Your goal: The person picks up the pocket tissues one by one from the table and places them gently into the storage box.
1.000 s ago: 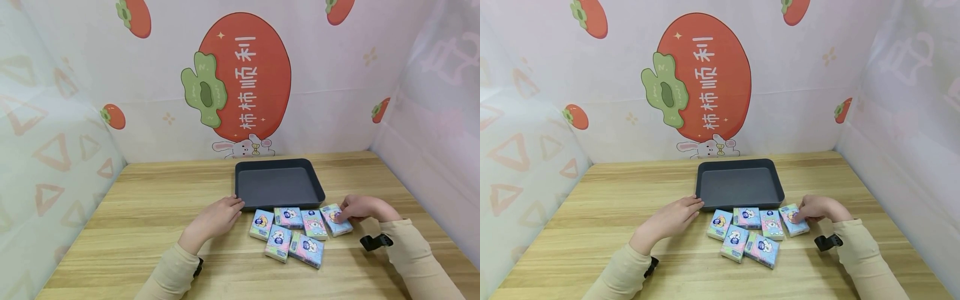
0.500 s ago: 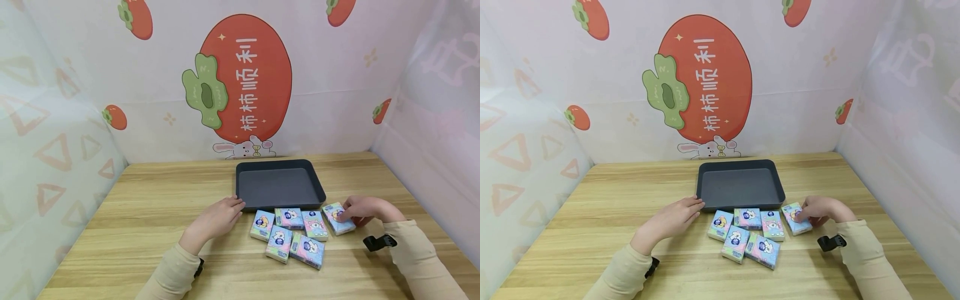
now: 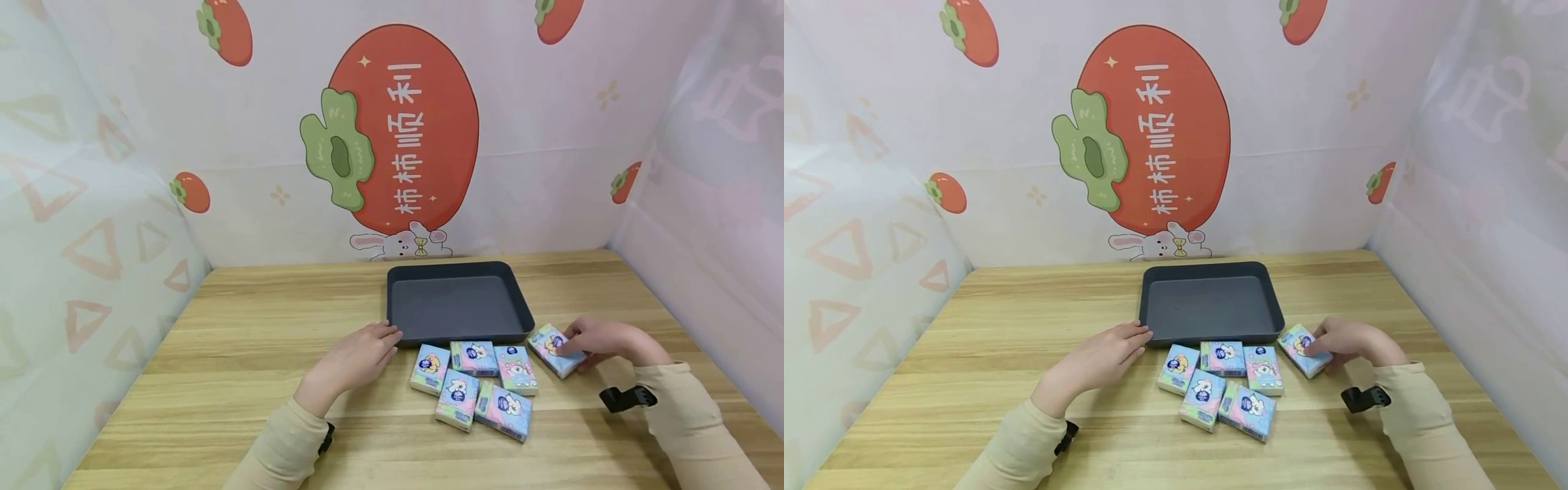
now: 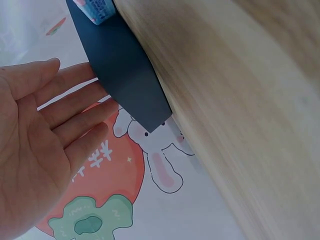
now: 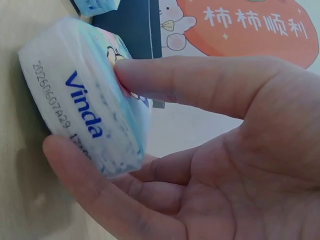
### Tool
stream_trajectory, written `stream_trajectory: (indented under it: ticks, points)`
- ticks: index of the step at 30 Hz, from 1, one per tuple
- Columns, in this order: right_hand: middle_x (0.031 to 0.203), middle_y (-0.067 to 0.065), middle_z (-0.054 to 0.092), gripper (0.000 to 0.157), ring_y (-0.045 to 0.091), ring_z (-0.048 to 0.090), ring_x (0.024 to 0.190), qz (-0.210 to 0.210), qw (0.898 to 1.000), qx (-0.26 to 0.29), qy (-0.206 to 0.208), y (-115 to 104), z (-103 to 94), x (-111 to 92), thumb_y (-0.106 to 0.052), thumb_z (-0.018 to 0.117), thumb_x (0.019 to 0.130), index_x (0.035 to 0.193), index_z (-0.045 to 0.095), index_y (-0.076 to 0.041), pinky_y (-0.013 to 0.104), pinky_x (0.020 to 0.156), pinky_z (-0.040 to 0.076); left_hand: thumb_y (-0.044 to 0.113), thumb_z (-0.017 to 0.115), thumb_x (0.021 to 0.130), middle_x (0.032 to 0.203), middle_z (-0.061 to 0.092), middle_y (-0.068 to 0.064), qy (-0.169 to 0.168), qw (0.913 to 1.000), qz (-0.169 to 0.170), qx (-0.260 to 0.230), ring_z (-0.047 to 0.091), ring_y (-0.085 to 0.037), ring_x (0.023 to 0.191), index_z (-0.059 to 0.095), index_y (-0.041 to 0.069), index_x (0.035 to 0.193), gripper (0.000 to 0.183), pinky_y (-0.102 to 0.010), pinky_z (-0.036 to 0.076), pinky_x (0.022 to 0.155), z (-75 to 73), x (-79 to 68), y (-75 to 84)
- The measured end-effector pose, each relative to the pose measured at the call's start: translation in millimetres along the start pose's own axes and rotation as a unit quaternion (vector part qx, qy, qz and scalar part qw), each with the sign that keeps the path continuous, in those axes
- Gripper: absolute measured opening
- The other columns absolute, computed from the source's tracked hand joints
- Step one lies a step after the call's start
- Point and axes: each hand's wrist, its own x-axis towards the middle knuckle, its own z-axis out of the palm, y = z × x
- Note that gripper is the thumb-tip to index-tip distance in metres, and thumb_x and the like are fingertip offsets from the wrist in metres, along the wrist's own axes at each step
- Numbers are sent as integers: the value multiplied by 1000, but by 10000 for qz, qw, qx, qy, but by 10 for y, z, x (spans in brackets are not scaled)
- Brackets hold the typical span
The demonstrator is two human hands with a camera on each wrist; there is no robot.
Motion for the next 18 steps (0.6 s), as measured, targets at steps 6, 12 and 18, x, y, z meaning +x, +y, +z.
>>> stream_trajectory:
  ticks: [6, 12, 18]
  points:
    - [91, 8, 63, 38, 13, 61, 70, -76, 9998, 152, -47, 29, -56, -27, -20, 63, 90, 109, 56, 12, 30, 67, 58, 23, 49, 99, 134, 57, -11, -14, 10000, 1, 2, 49, -27, 129, 59, 5, 129, 36, -38, 42, 108, 4, 5, 1]
    - [95, 9, 60, 50, 12, 58, 76, -142, 9997, 133, 118, 53, -133, -44, -24, 64, 89, 116, 50, 16, 30, 69, 57, 23, 49, 99, 134, 57, -12, -20, 10000, 6, 11, 49, -27, 129, 59, 5, 129, 36, -38, 42, 108, 6, 9, 3]
    - [97, 11, 61, 56, 11, 58, 77, -148, 9996, -31, 235, 29, -195, -73, -24, 65, 89, 119, 48, 19, 28, 68, 57, 23, 49, 99, 133, 57, -12, -13, 10000, 14, 8, 49, -27, 129, 59, 4, 128, 36, -38, 42, 108, 2, 8, 3]
